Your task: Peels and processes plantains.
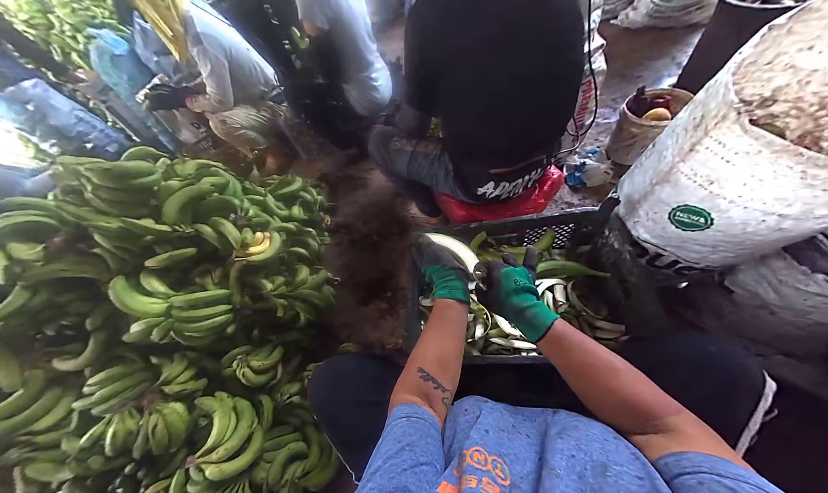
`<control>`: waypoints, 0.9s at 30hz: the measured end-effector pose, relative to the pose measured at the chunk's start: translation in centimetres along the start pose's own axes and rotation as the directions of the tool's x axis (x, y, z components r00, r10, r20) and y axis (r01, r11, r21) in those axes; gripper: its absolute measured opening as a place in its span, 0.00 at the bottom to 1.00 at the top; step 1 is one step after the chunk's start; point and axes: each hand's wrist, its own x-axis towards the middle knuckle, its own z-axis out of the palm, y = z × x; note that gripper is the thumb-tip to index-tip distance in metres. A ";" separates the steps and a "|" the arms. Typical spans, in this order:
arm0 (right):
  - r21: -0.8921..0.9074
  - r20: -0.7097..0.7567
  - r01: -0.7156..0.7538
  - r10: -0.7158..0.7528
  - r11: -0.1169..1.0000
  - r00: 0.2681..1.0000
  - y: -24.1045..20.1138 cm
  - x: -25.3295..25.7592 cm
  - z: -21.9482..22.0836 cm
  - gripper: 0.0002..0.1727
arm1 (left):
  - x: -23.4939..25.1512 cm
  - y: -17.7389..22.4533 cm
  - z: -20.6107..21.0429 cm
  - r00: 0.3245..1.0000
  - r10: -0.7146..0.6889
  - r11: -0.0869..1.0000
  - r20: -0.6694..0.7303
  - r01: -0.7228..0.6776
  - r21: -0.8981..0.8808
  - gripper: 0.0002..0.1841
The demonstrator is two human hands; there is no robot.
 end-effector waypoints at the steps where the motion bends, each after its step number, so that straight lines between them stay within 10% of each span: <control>1: -0.007 0.001 -0.024 0.024 1.000 1.000 0.0 0.3 0.1 0.24 | -0.2 0.1 0.0 1.000 0.001 0.999 -0.015 -0.001 0.038 0.32; 8: -0.191 0.181 0.022 0.013 0.981 0.983 0.2 2.8 -1.6 0.25 | -1.8 -1.1 -1.8 0.950 -0.006 0.999 0.312 -0.007 0.042 0.28; 12: -0.269 0.253 0.032 0.039 0.963 0.967 0.2 2.2 -3.5 0.19 | -1.6 -3.2 -4.1 0.798 -0.087 0.981 0.597 -0.036 0.192 0.25; 20: -0.275 0.234 0.128 -0.063 0.953 0.970 -0.7 2.0 -4.5 0.18 | -2.5 -0.1 -3.3 0.707 -0.113 0.993 0.698 0.107 0.053 0.17; 27: -0.356 0.403 0.238 -0.081 0.904 0.912 0.8 5.3 -4.5 0.16 | -2.2 0.7 -3.9 0.335 -0.208 0.936 0.919 -0.206 0.287 0.33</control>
